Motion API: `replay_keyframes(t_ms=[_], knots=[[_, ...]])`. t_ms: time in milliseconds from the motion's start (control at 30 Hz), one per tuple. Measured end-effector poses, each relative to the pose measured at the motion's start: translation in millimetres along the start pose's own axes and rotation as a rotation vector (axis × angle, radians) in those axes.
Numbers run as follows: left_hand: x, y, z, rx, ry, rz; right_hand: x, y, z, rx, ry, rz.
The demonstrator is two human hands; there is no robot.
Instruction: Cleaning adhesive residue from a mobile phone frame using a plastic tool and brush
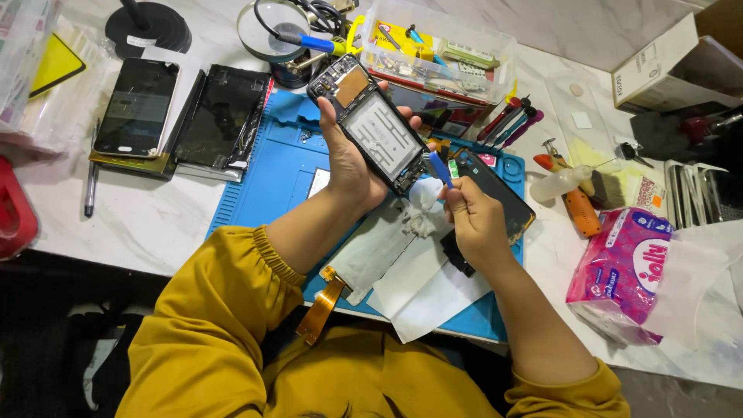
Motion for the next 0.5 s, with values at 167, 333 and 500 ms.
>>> replay_keyframes(t_ms=[167, 333, 500], knots=[[-4, -11, 11, 0.092, 0.010, 0.019, -6, -7, 12, 0.020, -0.337, -0.214], [-14, -19, 24, 0.210, -0.099, 0.046, -5, -2, 2, 0.092, -0.390, -0.112], [-15, -19, 22, 0.215, -0.072, 0.042, -8, -6, 6, 0.174, -0.339, -0.096]])
Point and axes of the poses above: each hand's wrist, its own y-axis towards the middle knuckle, its own z-axis out of the palm, x = y × z, the point moved 2 cm from there along y, towards the middle knuckle, and after that the axes turned 13 degrees about y, right-handed, at the moved point
